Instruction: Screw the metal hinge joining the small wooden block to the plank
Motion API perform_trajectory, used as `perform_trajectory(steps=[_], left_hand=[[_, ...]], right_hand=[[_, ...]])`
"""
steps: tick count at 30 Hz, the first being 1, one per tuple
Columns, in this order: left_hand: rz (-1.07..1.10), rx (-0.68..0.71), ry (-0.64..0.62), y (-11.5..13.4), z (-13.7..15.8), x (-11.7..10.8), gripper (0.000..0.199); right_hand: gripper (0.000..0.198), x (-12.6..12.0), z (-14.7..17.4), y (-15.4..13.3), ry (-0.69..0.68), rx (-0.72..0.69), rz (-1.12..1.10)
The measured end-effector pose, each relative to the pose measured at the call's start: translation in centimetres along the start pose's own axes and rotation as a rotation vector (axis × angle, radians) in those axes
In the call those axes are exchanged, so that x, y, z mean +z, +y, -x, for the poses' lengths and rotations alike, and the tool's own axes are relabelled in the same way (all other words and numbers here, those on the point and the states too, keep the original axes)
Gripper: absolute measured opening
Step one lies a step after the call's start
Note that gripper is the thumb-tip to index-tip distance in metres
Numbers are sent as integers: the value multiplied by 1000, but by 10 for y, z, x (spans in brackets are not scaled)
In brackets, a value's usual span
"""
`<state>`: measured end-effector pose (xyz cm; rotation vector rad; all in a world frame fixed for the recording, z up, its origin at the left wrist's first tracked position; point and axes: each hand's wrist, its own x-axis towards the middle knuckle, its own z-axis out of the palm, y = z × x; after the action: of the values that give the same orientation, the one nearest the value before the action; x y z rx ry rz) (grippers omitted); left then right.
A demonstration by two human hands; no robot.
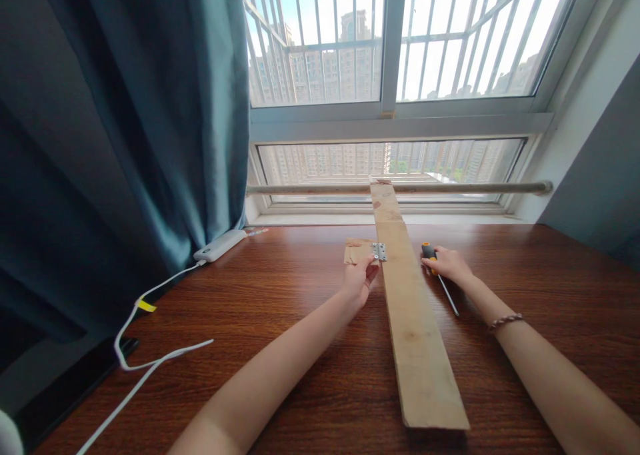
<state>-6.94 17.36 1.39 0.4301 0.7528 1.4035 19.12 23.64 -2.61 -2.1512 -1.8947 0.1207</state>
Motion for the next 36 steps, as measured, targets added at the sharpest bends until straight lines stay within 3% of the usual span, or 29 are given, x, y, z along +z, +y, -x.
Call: perform_trajectory(steps=[18, 21, 24, 26, 28, 32, 36], left_hand=[[0, -9, 4, 0, -2, 0, 11], [-2, -15, 11, 0, -2, 0, 12], [-3, -15, 9, 0, -1, 1, 12], [-1, -10, 6, 0, 0, 1, 12], [3, -6, 3, 0, 0, 2, 13], [8, -9, -11, 0, -1, 2, 12], [-11, -19, -32, -1, -3, 1, 10]], right_hand=[[66, 0, 0, 0, -5, 58, -32], [69, -8, 1, -2, 63, 119, -55], [58, -25, 2, -11, 234, 175, -145], [47, -38, 6, -25, 322, 113, -292], [40, -47, 15, -46, 323, -35, -494], [32, -50, 42, -99, 153, -344, -758], [25, -45, 61, -135, 8, -412, -801]])
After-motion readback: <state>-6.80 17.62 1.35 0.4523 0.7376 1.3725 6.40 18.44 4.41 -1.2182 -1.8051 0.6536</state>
